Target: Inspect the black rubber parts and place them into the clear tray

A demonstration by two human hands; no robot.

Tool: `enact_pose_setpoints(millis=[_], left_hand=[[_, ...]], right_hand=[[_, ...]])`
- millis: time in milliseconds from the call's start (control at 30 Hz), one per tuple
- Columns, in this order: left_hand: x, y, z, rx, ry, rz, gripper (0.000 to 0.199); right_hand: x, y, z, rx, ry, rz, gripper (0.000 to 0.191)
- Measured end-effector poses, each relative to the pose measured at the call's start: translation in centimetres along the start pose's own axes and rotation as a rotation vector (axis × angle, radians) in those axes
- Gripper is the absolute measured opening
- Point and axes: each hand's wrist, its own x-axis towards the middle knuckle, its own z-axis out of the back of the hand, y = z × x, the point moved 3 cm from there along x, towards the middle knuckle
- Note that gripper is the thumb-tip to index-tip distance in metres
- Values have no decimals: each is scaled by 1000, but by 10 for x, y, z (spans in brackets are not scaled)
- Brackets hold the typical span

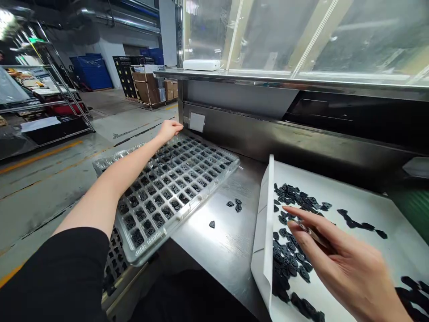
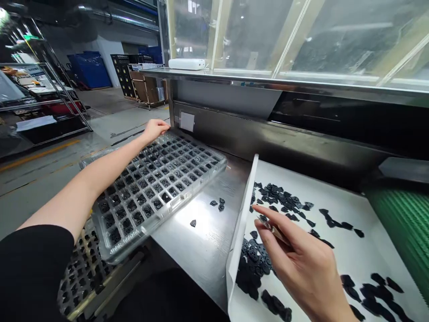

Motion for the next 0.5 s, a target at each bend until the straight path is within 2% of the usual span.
enact_pose_setpoints(millis=[100, 233, 367, 500], left_hand=[[13, 48, 29, 195, -62, 115, 25], [24, 88, 34, 346, -46, 206, 31], [34, 105, 29, 429, -37, 241, 33], [34, 107, 28, 474, -63, 255, 33]], right_hand=[[1, -2, -2, 7, 30, -18, 34], [1, -4, -2, 8, 44, -57, 33], [0, -6, -3, 17, 53, -78, 34], [0, -6, -3, 12, 70, -76, 34]])
